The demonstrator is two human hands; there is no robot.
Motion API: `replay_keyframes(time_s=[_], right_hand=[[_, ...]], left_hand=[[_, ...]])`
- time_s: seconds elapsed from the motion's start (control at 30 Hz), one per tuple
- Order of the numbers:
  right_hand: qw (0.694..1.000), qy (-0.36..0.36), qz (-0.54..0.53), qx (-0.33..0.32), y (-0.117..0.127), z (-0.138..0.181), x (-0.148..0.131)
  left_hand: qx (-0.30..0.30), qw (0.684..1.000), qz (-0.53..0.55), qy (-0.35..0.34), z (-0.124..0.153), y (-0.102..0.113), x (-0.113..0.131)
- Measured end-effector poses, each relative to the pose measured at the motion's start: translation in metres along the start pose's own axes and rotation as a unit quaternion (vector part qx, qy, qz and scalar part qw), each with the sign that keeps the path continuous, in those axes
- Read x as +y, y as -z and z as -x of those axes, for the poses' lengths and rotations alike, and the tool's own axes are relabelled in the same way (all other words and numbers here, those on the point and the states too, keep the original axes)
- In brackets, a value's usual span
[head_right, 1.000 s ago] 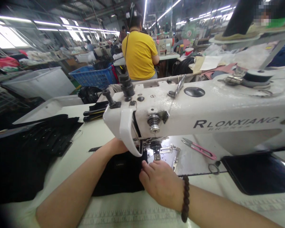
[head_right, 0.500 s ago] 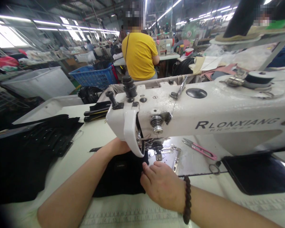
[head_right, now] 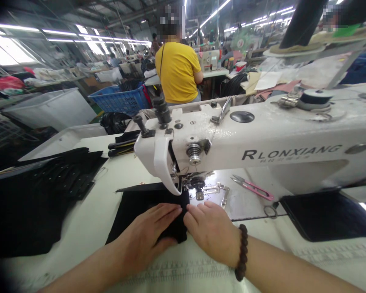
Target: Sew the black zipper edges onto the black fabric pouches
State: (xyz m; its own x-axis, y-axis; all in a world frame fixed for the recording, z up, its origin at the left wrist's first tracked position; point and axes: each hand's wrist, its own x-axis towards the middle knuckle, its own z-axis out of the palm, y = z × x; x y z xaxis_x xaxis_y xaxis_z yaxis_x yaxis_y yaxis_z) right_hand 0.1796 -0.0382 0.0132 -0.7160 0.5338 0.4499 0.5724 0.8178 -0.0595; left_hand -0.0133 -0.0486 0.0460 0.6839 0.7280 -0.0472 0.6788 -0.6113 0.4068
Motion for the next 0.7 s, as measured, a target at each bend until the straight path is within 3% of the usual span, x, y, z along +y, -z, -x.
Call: replay_keyframes(time_s=[0.13, 0.3, 0.53, 0.63, 0.7], right_hand=[[1.0, -0.008, 0.005, 0.005, 0.005, 0.006, 0.0], [0.999, 0.026, -0.012, 0.016, 0.005, 0.004, -0.002], [0.999, 0.022, -0.026, 0.01, 0.006, 0.002, -0.003], [0.999, 0.011, -0.027, 0.027, 0.007, 0.004, -0.004], [0.999, 0.023, -0.018, 0.014, 0.004, 0.004, -0.005]], left_hand=[[0.067, 0.994, 0.084, -0.001, 0.003, -0.01, -0.01], [0.121, 0.959, 0.239, 0.089, 0.002, -0.006, -0.016], [0.188, 0.937, 0.258, 0.139, 0.003, -0.01, -0.021], [0.202, 0.947, 0.223, 0.111, 0.003, -0.013, -0.025], [0.206, 0.963, 0.17, 0.037, 0.004, -0.014, -0.031]])
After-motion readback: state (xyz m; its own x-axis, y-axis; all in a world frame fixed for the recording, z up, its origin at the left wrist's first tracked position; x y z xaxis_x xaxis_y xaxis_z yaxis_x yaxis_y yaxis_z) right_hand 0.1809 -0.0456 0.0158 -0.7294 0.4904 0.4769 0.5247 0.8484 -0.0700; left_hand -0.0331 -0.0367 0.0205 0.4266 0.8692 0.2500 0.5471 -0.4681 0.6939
